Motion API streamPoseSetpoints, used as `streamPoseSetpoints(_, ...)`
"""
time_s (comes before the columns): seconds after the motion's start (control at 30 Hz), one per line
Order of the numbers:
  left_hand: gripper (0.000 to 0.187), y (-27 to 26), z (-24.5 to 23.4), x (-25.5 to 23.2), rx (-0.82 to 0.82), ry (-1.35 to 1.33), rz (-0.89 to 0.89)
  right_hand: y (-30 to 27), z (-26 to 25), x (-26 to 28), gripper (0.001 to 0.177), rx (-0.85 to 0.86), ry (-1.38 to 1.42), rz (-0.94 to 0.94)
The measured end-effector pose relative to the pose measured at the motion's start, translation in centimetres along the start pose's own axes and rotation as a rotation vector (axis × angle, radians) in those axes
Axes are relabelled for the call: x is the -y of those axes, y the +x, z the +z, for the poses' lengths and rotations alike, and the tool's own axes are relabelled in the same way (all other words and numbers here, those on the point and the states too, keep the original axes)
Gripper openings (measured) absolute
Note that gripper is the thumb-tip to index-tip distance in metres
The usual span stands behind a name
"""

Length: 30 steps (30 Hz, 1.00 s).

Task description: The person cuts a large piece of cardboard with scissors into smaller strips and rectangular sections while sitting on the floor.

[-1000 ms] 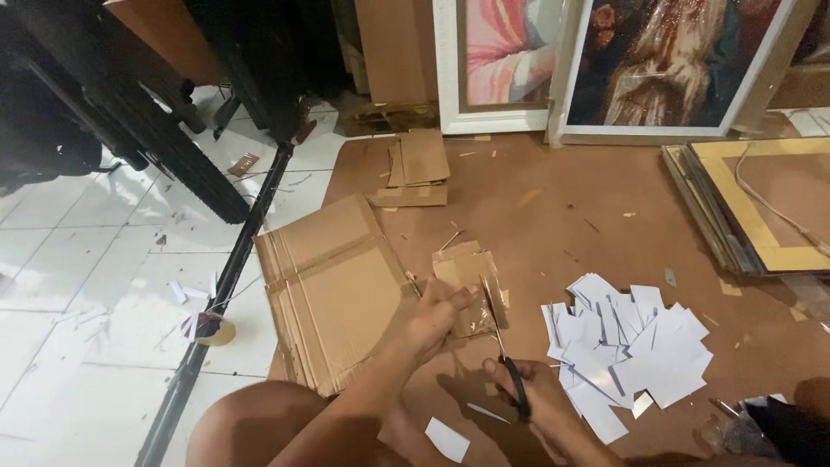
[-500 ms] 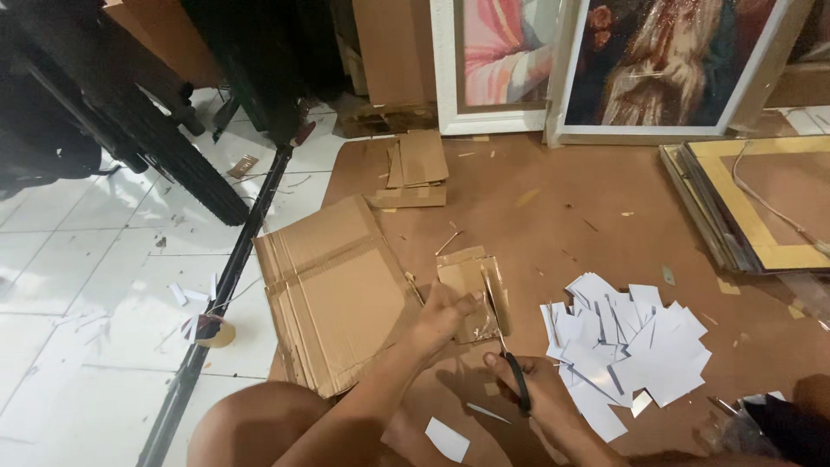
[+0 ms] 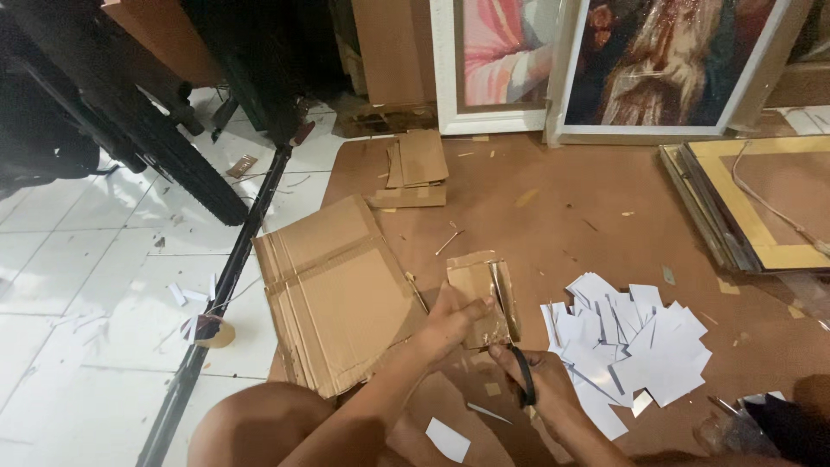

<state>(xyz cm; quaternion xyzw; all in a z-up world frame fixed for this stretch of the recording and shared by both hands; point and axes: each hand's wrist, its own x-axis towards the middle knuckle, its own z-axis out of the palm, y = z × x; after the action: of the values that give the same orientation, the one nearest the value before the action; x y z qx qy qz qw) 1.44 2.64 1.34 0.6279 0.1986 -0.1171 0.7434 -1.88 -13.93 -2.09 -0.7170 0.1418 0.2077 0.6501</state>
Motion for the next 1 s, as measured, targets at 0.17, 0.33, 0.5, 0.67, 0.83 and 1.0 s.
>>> streamPoseSetpoints(0.17,0.056,-1.1,1.1,-0.6,0.006,0.23,-0.126,3.0,-1.2,-1.1,0.052,0.232,-0.137,-0.017)
streamPoseSetpoints(0.33,0.029,0.6,0.5,1.6,0.198,-0.03,0.129,2.1,-0.7,-0.2,0.059,0.079,-0.143,-0.008)
streamPoseSetpoints(0.5,0.045,-0.3,0.7,0.2,0.016,0.045,-0.063,1.8,-0.4,-0.5,0.059,0.02,0.038,0.011)
streamPoseSetpoints(0.67,0.032,1.5,0.4,3.9,0.154,0.013,0.165,2.8,-0.9,0.5,0.042,0.241,-0.036,0.04)
streamPoseSetpoints(0.83,0.017,1.6,0.3,3.9,0.199,0.01,0.188,2.1,-0.5,-0.4,0.056,0.075,-0.049,0.008)
streamPoseSetpoints(1.0,0.034,0.9,0.7,3.3,0.084,-0.004,-0.006,3.1,-0.7,-0.6,0.063,0.108,0.013,0.057)
